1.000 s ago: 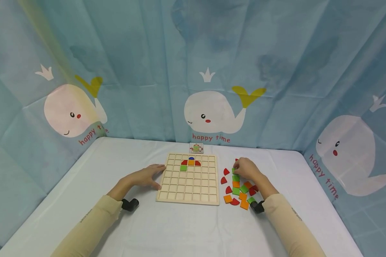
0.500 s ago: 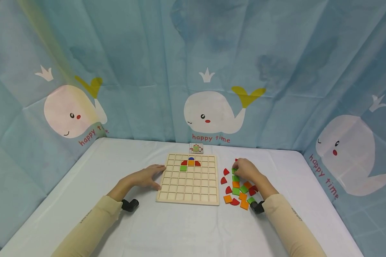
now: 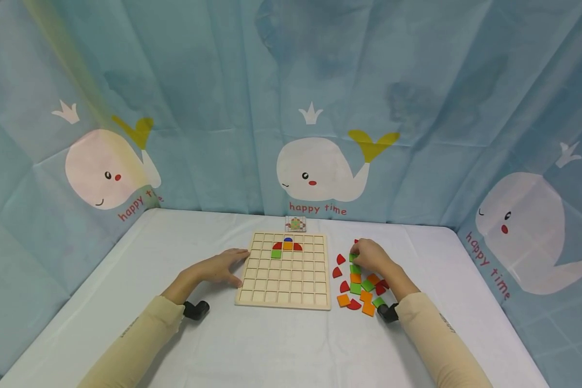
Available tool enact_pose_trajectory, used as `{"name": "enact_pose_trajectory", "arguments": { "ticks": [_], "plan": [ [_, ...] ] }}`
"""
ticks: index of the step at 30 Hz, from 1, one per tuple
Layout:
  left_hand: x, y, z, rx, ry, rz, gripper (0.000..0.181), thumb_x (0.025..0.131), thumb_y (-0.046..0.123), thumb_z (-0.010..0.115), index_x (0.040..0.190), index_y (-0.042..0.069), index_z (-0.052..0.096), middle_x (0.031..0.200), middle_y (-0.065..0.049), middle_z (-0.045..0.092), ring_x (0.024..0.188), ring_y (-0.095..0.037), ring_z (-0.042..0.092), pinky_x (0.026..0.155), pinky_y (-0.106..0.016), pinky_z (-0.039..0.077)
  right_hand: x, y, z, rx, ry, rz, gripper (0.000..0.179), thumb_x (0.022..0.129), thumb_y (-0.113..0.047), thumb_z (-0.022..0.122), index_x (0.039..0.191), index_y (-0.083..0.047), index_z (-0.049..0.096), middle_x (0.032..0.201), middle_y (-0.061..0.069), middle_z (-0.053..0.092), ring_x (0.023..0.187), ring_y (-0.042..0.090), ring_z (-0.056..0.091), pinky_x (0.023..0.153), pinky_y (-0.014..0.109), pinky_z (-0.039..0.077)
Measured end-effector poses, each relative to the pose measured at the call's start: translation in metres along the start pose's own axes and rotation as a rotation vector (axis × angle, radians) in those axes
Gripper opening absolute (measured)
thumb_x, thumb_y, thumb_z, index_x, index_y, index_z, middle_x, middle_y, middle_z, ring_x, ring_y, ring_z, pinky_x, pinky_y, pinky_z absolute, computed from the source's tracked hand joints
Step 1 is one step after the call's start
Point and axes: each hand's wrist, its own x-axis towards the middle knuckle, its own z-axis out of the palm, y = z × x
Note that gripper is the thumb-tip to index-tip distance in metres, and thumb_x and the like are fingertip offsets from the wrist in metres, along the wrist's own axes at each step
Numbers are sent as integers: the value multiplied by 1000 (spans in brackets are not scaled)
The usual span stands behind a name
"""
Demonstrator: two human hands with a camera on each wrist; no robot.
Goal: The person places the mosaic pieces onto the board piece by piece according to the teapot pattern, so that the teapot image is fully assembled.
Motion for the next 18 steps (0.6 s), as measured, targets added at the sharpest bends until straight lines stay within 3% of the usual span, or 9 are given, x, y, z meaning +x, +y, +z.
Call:
{"name": "enact_pose_trajectory", "arguments": {
  "ticks": [18],
  "plan": [
    [-3, 1, 0, -12, 3, -3, 89, 77, 29, 82, 150, 8, 37, 159, -11, 31, 150, -33, 21, 121, -54, 23, 3, -6, -5, -11, 28, -3, 33, 86, -15, 69, 115, 0, 69, 108, 14, 67, 95, 26, 59, 94, 49, 53]
  ]
}}
